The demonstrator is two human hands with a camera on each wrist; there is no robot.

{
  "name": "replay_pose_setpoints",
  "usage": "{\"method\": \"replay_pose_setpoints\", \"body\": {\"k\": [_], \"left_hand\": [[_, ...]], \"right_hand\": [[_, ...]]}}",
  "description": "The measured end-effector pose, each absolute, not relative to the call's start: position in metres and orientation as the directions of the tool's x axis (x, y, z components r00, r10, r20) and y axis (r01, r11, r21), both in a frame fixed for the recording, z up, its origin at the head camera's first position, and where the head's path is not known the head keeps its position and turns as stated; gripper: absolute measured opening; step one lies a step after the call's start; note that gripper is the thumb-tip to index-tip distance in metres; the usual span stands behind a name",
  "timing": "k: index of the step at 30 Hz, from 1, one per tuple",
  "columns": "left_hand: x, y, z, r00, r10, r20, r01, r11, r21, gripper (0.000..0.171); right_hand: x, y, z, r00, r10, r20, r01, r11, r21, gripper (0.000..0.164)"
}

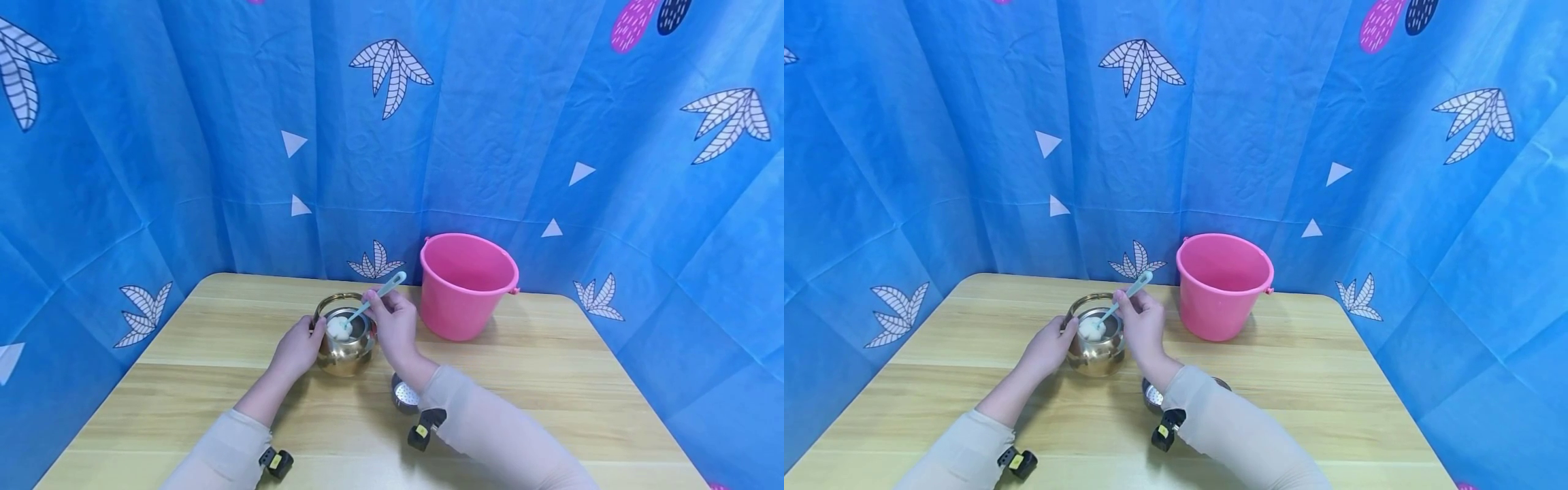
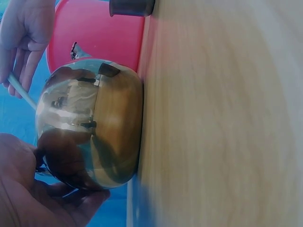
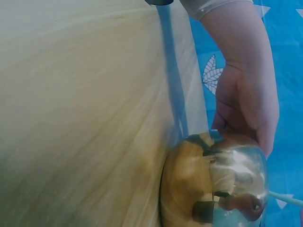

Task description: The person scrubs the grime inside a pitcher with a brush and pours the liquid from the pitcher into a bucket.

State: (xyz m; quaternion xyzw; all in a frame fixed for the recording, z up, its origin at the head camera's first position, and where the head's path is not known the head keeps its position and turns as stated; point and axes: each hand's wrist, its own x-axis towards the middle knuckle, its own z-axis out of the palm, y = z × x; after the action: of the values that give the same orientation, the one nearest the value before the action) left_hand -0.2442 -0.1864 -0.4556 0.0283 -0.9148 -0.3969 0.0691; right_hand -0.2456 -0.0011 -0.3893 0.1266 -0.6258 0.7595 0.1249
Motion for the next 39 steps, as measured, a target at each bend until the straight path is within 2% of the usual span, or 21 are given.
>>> {"method": "replay_pose_setpoints", "body": {"k": [11,18,26,39], "left_hand": [[-0.245,-0.187,-0.456,-0.989,-0.097,0.111,0.014,0.686,0.728,0.051],[-0.244,-0.186,-0.455,-0.990,-0.097,0.098,0.006,0.678,0.735,0.050],[-0.244,-0.186,-0.453,-0.991,-0.102,0.091,-0.002,0.676,0.737,0.050],[-0.242,-0.186,-0.454,-0.991,-0.104,0.087,-0.006,0.676,0.737,0.050]], "right_hand": [[-0.241,-0.001,-0.393,-0.933,0.028,0.360,-0.359,-0.168,-0.918,0.017],[-0.239,0.000,-0.395,-0.925,0.022,0.380,-0.380,-0.111,-0.918,0.020],[-0.238,-0.002,-0.398,-0.894,0.006,0.448,-0.445,-0.136,-0.885,0.021],[-0.233,-0.005,-0.398,-0.841,0.026,0.540,-0.540,-0.089,-0.837,0.012]]}}
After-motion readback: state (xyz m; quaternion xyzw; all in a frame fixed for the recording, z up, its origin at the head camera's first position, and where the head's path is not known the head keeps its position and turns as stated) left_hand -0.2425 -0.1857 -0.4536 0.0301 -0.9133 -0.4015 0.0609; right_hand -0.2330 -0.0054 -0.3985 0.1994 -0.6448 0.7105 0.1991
